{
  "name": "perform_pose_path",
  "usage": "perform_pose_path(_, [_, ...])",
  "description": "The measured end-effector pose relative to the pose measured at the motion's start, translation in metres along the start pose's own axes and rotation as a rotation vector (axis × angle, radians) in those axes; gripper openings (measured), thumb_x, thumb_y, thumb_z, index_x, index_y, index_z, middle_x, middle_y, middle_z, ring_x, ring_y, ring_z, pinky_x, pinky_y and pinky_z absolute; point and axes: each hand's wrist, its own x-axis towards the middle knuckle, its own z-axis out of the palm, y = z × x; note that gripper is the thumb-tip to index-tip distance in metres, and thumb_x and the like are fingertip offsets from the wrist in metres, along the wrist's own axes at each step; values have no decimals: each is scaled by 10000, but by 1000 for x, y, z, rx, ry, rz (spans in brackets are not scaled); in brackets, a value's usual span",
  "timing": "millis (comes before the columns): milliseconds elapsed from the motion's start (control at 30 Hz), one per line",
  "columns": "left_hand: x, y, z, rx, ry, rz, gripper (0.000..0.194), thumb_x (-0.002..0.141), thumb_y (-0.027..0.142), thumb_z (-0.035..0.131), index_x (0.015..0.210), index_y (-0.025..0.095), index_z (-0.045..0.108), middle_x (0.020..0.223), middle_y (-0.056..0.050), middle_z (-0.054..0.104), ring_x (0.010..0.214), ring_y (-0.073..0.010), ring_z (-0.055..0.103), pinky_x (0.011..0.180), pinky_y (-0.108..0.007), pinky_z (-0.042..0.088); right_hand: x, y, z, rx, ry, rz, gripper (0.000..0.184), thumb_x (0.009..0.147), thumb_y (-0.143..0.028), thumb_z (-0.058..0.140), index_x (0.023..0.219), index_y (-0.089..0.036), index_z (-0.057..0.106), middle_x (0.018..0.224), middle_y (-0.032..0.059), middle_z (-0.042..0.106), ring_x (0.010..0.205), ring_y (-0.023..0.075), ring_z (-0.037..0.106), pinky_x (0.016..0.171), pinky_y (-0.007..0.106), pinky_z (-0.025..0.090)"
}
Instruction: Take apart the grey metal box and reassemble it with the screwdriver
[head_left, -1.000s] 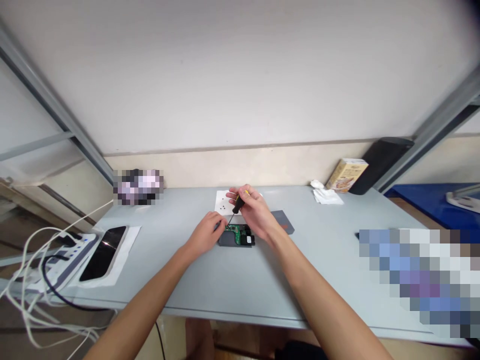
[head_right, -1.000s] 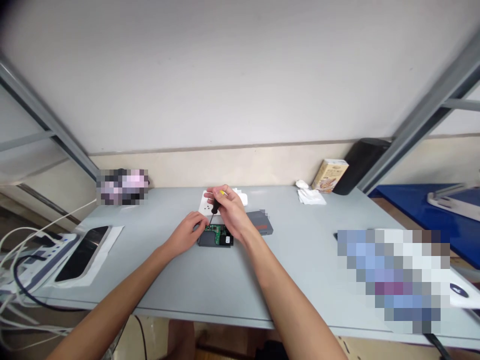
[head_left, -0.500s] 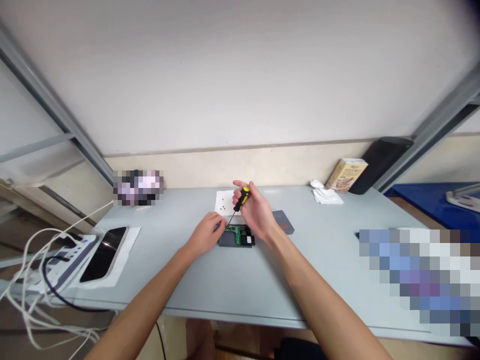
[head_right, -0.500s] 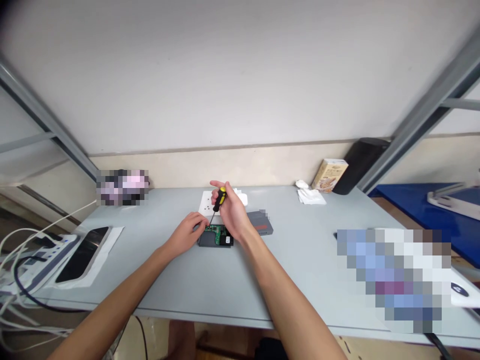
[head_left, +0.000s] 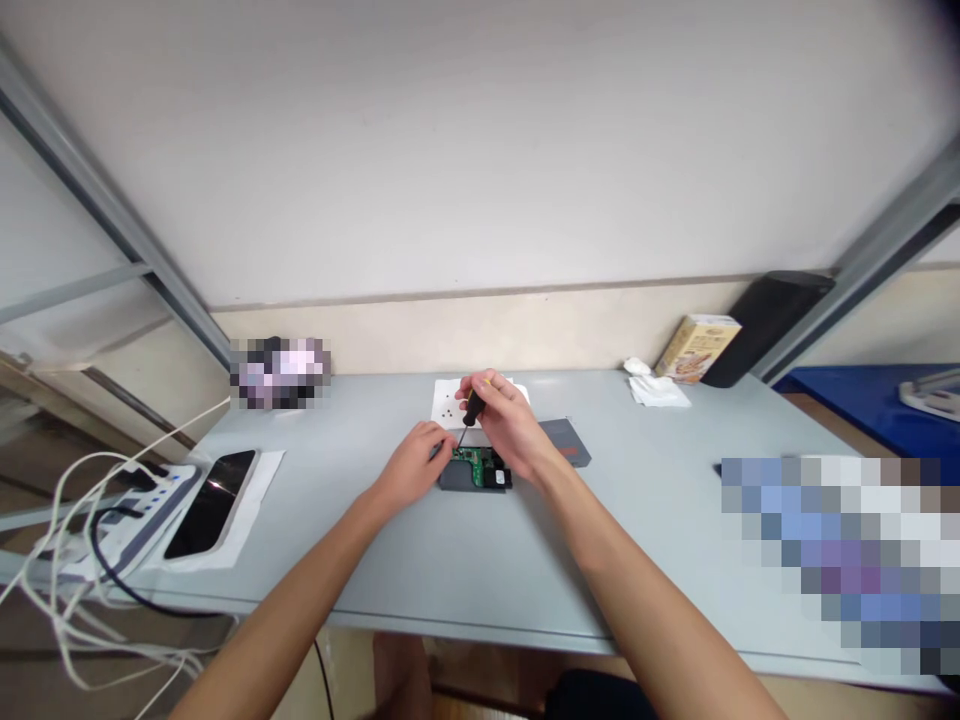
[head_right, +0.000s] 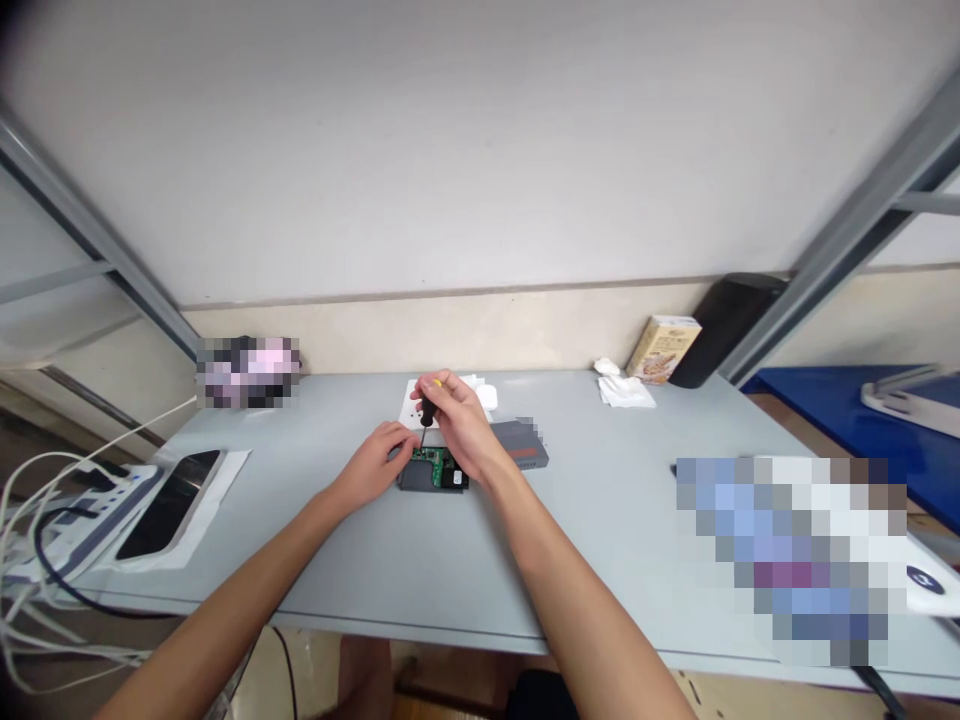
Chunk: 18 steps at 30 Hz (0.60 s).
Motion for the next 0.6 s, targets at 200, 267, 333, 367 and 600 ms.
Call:
perform_pose_path(200, [0,1,0,10,9,11,297,1057,321,421,897,219,649,944,-56,690,971,-241,599,922,-388,486,-1,2,-1,40,-55,5,410,760,-470,904,813,-255,559,714,-46,564,709,145,560,723,295,443])
perform_pose_path(267, [0,2,0,14,10,5,295,1053,320,424,884,217,643,930,-57,690,963,-242,599,909,-386,489,0,3,-1,30,-64,-30,390,811,-518,857,824,-252,573,646,-66,449,620,125,453,661,284,404])
perform_pose_path(333, [1,3,0,17,7,0,295,1049,317,426,874,217,641,926,-58,691,960,-243,601,903,-382,493,1,3,-1,42,-65,-41,365,857,-572,791,874,-248,623,654,-58,430,614,128,424,649,290,392])
perform_pose_path(367, [1,3,0,18,7,-1,291,1046,310,428,873,218,643,929,-58,693,963,-243,602,904,-381,495,1,3,-2,57,-74,-30,356,878,-584,756,914,-246,650,674,-46,452,633,136,442,662,296,400])
perform_pose_path(600, [1,3,-1,13,2,-4,279,1040,299,448,876,221,660,949,-57,699,990,-244,609,927,-383,497,4,1,-1,136,-32,10,281,841,-508,771,916,-243,715,808,1,572,755,166,547,767,318,461])
